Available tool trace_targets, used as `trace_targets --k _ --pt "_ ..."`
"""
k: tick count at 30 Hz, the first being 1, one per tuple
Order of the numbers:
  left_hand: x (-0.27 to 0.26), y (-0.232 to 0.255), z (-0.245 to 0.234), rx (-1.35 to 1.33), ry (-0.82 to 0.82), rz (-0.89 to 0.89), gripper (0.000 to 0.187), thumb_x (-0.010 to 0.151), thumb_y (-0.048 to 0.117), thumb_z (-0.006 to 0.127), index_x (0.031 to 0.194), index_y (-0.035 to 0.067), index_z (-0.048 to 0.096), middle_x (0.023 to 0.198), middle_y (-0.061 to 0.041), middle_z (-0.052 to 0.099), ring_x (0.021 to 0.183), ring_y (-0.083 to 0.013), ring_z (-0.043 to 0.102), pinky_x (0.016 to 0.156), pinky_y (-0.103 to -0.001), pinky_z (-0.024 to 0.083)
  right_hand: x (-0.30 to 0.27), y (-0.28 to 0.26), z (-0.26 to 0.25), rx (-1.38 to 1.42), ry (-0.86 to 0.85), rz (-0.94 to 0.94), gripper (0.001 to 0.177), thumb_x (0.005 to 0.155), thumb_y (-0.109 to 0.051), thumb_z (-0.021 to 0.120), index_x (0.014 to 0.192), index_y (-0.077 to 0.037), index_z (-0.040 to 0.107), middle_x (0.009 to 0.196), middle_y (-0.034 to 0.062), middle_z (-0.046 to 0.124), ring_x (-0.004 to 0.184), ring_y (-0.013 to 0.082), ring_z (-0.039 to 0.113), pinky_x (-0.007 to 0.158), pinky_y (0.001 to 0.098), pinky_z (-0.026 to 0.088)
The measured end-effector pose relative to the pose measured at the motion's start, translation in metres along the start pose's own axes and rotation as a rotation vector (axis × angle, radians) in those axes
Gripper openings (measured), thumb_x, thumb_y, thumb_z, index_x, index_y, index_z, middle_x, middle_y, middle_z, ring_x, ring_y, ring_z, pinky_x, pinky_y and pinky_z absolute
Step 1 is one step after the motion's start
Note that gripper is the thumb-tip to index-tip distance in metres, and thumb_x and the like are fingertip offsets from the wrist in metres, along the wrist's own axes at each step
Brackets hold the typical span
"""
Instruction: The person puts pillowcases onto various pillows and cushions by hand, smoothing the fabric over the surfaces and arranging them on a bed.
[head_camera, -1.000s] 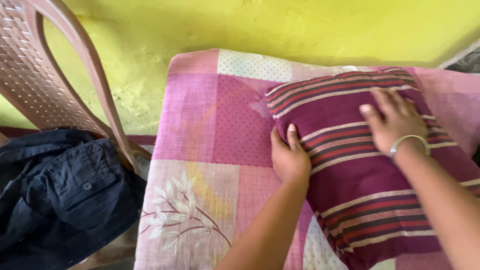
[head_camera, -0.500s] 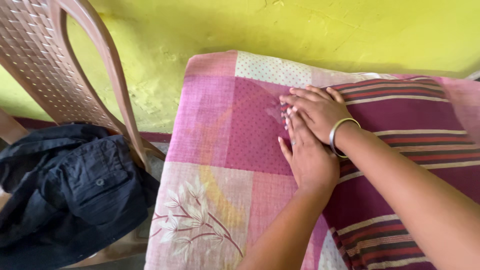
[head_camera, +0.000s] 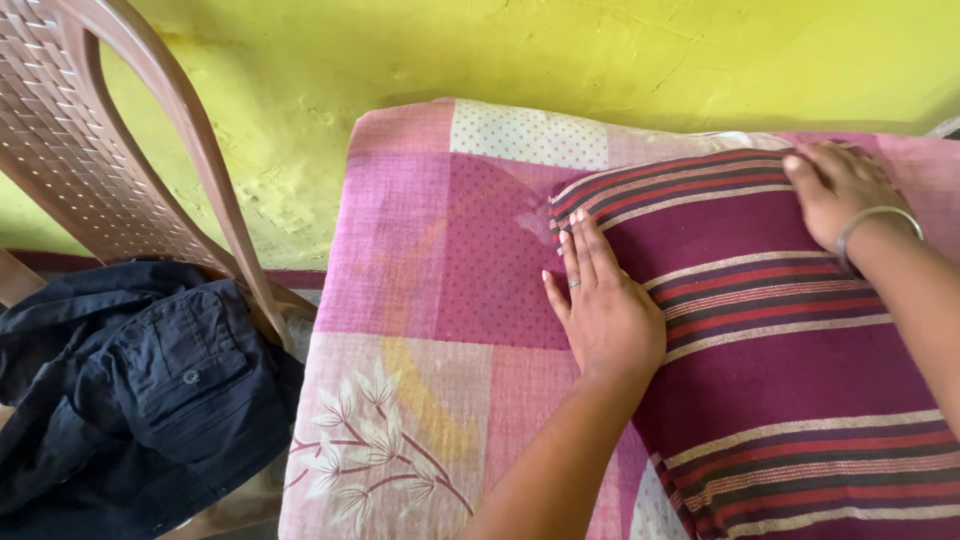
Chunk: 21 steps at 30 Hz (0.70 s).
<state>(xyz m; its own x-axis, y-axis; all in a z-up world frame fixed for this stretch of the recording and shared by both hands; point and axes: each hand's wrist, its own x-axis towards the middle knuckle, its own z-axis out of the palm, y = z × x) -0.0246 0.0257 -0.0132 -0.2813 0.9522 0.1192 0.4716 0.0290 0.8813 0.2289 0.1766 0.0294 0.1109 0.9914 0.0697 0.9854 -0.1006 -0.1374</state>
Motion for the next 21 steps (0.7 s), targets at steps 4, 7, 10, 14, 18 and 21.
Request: trace_targets --k 4,7,10,14,18,21 --pt "0.000 0.000 0.001 0.017 0.029 0.012 0.081 0.088 0.004 0.046 0.162 0.002 0.012 0.170 -0.014 0.019 0.159 -0.0287 0.012 0.123 -0.059 0.004 -0.010 0.077 0.018 0.354 -0.081 0.330 0.068 0.102 -0.056 0.029 0.163 -0.026 0.028 0.159 0.0170 0.041 0.147 0.0386 0.035 0.121 0.0495 0.026" --pt "0.000 -0.003 0.006 0.043 0.058 0.033 0.082 0.086 0.005 0.047 0.161 0.002 0.014 0.170 -0.013 0.019 0.158 -0.0285 0.012 0.123 -0.059 0.005 -0.021 0.133 0.037 0.221 -0.077 0.277 0.070 0.108 -0.058 0.023 0.157 -0.011 0.040 0.159 0.0223 0.043 0.148 0.0423 0.037 0.122 0.0505 0.026" --pt "0.000 -0.006 0.011 0.084 0.080 0.048 0.082 0.086 0.006 0.048 0.161 0.003 0.016 0.170 -0.012 0.020 0.158 -0.0278 0.013 0.123 -0.060 0.007 -0.039 0.173 0.050 0.140 -0.041 0.200 0.071 0.109 -0.057 0.023 0.155 -0.008 0.043 0.156 0.0264 0.046 0.145 0.0460 0.040 0.121 0.0510 0.029" --pt "0.001 -0.007 0.012 0.085 0.082 0.046 0.081 0.086 0.007 0.048 0.161 0.004 0.017 0.170 -0.012 0.019 0.158 -0.0288 0.013 0.122 -0.061 0.008 -0.083 0.175 0.034 0.059 -0.106 0.322 0.070 0.106 -0.060 0.021 0.154 -0.014 0.043 0.155 0.0259 0.046 0.143 0.0478 0.040 0.120 0.0522 0.029" --pt "-0.003 0.003 0.008 0.082 0.055 0.036 0.081 0.086 0.009 0.051 0.160 0.005 0.018 0.170 -0.015 0.017 0.157 -0.0338 0.012 0.120 -0.063 0.009 -0.152 0.152 0.014 0.132 -0.092 0.593 0.069 0.104 -0.062 0.025 0.159 -0.023 0.043 0.150 0.0311 0.050 0.139 0.0510 0.046 0.119 0.0546 0.034" --pt "-0.016 0.019 0.006 0.155 0.050 0.098 0.081 0.087 0.015 0.056 0.159 0.004 0.020 0.167 -0.025 0.017 0.155 -0.0416 0.011 0.120 -0.064 0.011 -0.196 0.146 0.022 0.123 0.071 0.568 0.073 0.104 -0.063 0.030 0.162 -0.019 0.034 0.152 0.0315 0.045 0.137 0.0523 0.044 0.116 0.0546 0.035"
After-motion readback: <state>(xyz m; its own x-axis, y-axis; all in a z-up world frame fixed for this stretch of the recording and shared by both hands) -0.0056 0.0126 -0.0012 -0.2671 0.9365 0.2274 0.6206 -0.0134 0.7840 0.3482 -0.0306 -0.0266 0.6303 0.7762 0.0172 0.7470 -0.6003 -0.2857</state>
